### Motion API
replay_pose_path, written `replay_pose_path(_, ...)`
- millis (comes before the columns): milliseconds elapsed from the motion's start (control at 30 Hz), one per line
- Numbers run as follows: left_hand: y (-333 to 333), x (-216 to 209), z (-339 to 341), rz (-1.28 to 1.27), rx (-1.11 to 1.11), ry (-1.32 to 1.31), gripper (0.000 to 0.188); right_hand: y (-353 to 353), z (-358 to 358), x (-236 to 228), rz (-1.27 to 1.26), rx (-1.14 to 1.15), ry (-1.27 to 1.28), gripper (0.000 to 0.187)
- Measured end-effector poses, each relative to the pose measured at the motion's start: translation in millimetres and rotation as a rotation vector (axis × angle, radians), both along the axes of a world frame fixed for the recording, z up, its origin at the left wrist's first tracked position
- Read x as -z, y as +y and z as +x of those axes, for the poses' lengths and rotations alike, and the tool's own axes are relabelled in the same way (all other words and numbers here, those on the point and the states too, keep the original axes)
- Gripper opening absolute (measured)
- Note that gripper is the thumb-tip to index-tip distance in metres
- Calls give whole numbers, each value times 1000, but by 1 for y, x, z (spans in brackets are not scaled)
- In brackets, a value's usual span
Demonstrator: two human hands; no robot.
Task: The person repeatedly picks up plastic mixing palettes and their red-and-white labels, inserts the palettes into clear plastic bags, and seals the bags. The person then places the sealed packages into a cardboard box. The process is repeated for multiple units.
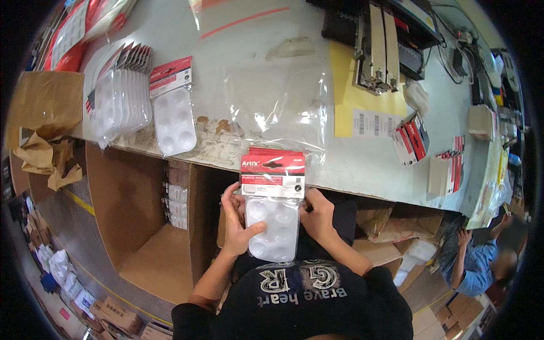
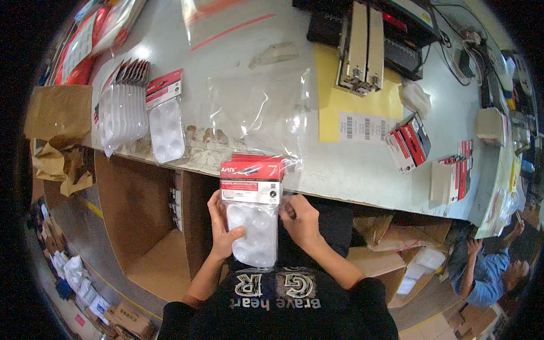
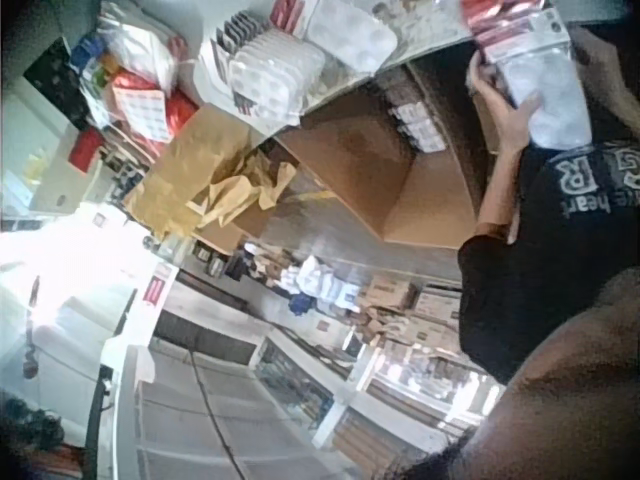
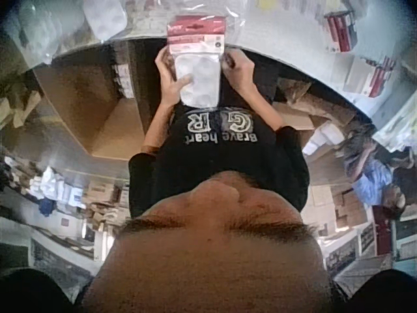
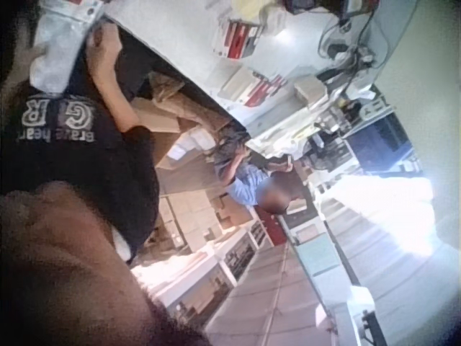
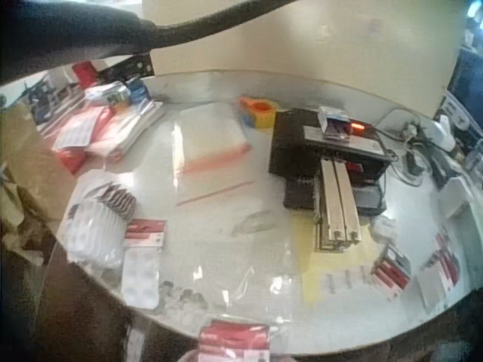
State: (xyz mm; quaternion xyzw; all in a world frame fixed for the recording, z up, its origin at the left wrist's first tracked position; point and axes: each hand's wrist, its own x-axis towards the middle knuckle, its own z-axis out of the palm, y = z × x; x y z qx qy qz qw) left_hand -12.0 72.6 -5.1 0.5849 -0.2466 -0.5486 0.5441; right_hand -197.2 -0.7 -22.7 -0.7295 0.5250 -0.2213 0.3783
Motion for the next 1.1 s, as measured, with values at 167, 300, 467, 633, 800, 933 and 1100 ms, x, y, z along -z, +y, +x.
replay_pose_path(167,-18,-9,6,218,-36,92,96,-10,-14,-38,14,-176,33,8)
replay_pose_path(300,-31,-13,13,309,-5,64,93,-22,-27,-69,95,-96,-70,7)
replay_pose_path(467,-46,-13,20,417,48,44,89,-36,-4,-56,1306,292,-362,76)
replay_pose_path(633,-43,-9,20,389,73,-5,91,-36,30,-31,1318,306,-948,72)
replay_pose_path(800,-20,6,6,244,-18,-43,100,-6,23,-32,1451,366,-719,64)
replay_pose_path(933,16,5,10,124,231,83,118,27,3,-34,1154,107,-773,77)
replay_pose_path(1100,57,-26,18,122,508,-363,120,49,-23,-25,1096,140,-769,68)
